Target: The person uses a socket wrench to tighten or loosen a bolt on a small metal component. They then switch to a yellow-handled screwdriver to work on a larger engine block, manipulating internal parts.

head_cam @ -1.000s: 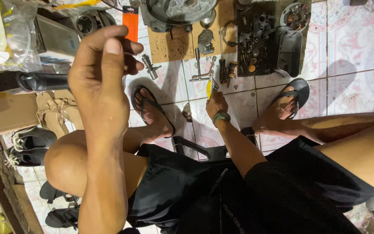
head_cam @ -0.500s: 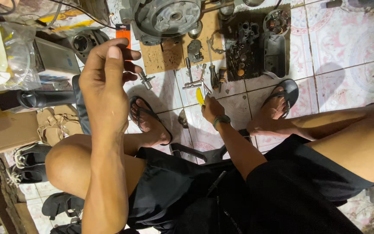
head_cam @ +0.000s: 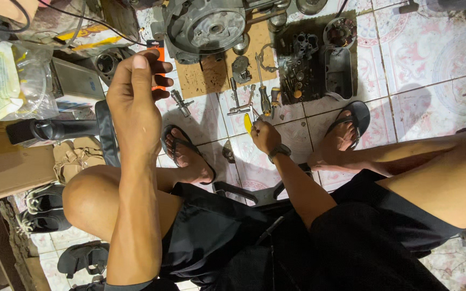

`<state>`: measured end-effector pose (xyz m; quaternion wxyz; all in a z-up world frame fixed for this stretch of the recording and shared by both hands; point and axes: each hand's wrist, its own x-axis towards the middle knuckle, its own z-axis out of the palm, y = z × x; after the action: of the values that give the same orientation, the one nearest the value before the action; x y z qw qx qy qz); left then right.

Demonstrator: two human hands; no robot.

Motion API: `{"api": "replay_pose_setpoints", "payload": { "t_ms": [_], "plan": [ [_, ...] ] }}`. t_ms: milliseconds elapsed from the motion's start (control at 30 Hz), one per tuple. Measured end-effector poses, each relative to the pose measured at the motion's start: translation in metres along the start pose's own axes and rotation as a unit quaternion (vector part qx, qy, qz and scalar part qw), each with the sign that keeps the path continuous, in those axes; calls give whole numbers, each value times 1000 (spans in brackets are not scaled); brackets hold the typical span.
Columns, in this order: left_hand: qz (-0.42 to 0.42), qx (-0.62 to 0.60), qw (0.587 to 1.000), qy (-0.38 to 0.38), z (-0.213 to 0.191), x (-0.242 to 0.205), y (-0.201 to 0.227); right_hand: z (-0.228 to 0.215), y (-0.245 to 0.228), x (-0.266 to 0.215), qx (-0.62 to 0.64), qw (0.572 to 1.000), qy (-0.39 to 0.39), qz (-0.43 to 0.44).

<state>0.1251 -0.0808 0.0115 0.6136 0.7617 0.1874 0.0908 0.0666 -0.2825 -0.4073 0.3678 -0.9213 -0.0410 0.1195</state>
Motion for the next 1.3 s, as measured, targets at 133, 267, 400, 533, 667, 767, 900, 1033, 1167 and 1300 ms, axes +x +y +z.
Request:
{"api": "replay_pose_setpoints", "payload": {
  "t_ms": [133, 267, 400, 533, 667, 767, 900, 1033, 1167, 1300],
  "plan": [
    [-6, 6, 1000, 6, 1, 1, -1, 1, -2, -1, 14, 1000, -12, -16],
    [67, -18, 997, 19, 3, 1, -12, 8, 0, -6, -60, 998, -7, 8],
    [68, -13, 997, 17, 3, 1, -15, 10, 3, -9, -80, 995, -59, -8],
    [64, -16, 998, 19, 2, 1, -16, 13, 3, -16, -173, 979, -97, -52],
    [49, -32, 998, 16, 1, 0, -17, 24, 3, -24, -227, 965, -115, -67],
    [41, -31, 999, 13, 1, -2, -16, 41, 14, -25, -254, 960, -75, -92],
    [33, -30, 999, 10, 2, -4, -16, 48, 13, -27, -303, 946, -16, -111],
    [30, -36, 999, 18, 0, -3, -14, 45, 10, -25, -277, 955, -54, -91],
    [8, -67, 997, 30, -5, -2, -10, 42, 7, -26, -285, 954, -72, -57],
    [-4, -94, 995, 34, -11, 0, -15, 40, 7, -25, -275, 956, -94, -40]
  ]
}}
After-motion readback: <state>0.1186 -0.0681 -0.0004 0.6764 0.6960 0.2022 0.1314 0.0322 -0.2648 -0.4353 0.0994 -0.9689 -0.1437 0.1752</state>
